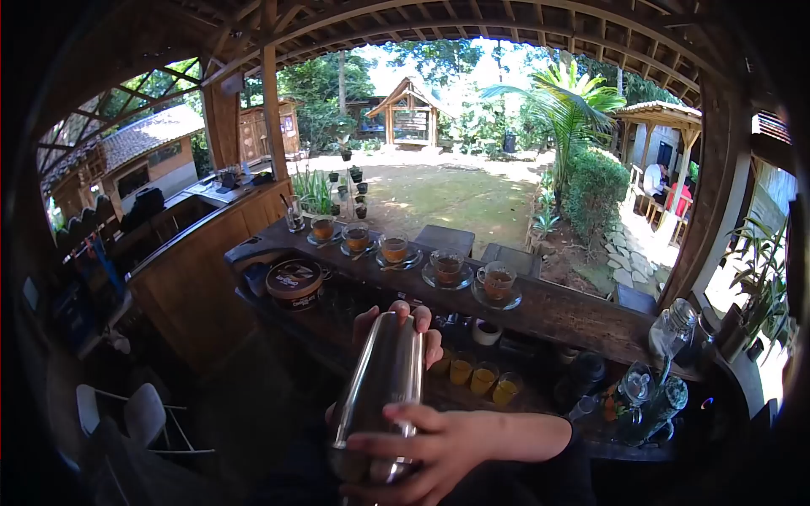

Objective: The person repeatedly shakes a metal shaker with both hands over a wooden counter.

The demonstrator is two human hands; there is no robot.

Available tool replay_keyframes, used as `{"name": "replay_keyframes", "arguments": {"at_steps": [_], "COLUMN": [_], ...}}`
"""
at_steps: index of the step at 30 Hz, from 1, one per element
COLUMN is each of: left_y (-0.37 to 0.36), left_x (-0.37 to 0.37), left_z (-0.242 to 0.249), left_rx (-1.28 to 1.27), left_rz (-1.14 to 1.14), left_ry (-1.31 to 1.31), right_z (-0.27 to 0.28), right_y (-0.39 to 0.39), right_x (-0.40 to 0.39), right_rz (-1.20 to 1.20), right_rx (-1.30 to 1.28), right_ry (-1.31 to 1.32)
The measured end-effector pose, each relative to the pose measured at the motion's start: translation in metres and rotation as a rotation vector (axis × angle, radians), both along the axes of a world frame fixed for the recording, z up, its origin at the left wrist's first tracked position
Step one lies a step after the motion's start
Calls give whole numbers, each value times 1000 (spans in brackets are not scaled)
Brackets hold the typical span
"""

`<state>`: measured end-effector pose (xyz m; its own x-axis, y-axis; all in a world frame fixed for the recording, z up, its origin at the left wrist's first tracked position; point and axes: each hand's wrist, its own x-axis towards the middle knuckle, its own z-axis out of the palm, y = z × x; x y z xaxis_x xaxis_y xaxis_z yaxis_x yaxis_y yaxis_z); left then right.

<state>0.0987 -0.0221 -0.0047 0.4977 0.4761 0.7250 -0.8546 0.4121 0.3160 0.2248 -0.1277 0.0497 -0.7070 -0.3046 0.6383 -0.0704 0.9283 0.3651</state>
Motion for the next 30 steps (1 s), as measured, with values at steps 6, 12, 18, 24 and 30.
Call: {"name": "replay_keyframes", "arguments": {"at_steps": [6, 12, 18, 24, 30], "left_y": [-6, -50, -18, -38, -31], "left_x": [36, 22, 36, 21, 14], "left_z": [-90, -11, -99, -51, -38], "left_rx": [-835, -68, -487, -505, -382], "left_rz": [144, -46, -177, -166, 98], "left_ry": [88, -67, 118, 168, 109], "right_z": [-54, -16, -51, -13, -9], "right_y": [72, -30, 44, -6, 0], "right_x": [28, 34, 52, 49, 27], "right_rz": [-67, 144, -172, 161, 72], "right_rx": [-680, 52, -745, -645, -355], "right_ry": [364, 152, 509, 340, 197]}}
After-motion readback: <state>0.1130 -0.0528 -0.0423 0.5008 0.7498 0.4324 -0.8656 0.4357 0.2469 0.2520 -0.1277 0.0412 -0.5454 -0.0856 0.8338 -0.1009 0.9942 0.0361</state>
